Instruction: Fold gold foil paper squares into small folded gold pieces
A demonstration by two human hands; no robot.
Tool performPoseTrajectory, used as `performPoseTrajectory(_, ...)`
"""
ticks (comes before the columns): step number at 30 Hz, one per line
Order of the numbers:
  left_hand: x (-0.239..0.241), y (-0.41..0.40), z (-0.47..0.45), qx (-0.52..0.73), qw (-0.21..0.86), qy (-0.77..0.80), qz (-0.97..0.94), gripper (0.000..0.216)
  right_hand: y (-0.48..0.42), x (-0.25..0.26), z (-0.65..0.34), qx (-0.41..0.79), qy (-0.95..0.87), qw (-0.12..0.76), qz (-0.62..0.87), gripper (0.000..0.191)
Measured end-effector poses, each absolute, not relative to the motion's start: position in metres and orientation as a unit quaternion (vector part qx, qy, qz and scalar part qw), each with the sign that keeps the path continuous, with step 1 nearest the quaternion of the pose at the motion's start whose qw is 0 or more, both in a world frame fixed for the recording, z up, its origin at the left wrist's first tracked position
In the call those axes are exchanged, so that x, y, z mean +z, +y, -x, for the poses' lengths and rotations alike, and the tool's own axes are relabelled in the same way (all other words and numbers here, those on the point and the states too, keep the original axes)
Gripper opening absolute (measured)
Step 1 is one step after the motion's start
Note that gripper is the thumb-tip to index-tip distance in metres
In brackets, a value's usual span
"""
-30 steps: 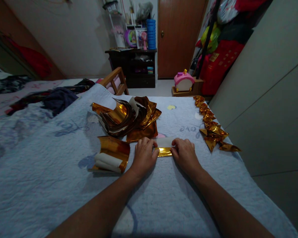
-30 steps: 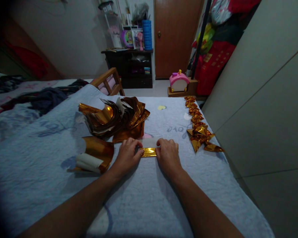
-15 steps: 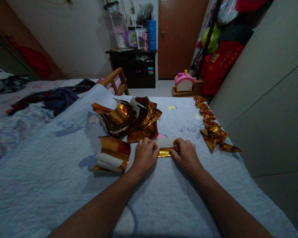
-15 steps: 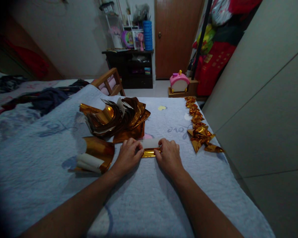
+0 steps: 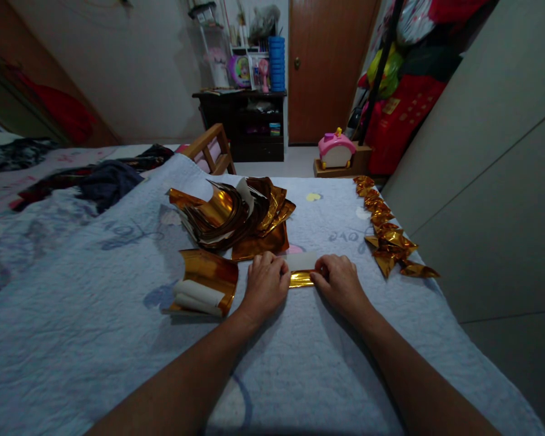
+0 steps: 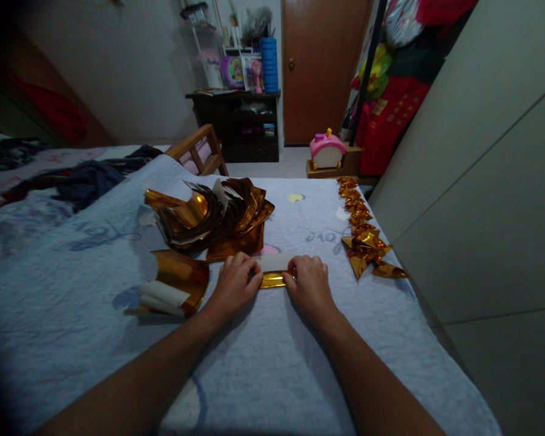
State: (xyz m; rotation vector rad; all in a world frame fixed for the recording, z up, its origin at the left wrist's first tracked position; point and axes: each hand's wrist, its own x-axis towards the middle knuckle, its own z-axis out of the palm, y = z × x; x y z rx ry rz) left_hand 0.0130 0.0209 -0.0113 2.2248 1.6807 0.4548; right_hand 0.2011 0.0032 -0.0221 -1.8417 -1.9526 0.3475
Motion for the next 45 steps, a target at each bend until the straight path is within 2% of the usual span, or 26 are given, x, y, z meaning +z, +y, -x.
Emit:
performPoseTrajectory(21,-0.009,0.021,-0.014,0.142,0.149,0.585,-0.784,0.017,0.006,-0.013,-0.197,0.126,-0.691,0.161,0.693,0.009)
performPoseTrajectory(33,-0.009,0.018,-0.014,0.15,0.149,0.594,-0.777,0.002,0.006,-0.015,-0.197,0.116,-0.69,0.168,0.695,0.006)
performPoseTrajectory(38,-0.011,0.016,-0.015,0.163,0.135,0.603,-0.769,0.014,0.005,-0.013,-0.196,0.115,-0.686,0.176,0.696,0.002)
performPoseTrajectory(40,-0.012,0.016,-0.015,0.168,0.13,0.606,-0.766,0.018,0.004,-0.012,-0.195,0.115,-0.682,0.177,0.7,0.007)
performPoseTrajectory(42,-0.013,0.016,-0.015,0.169,0.127,0.607,-0.766,0.019,0.004,-0.011,-0.195,0.118,-0.679,0.175,0.703,0.009)
performPoseTrajectory(45,-0.013,0.016,-0.015,0.17,0.124,0.603,-0.769,0.016,0.004,-0.01,-0.194,0.122,-0.684,0.163,0.7,0.003)
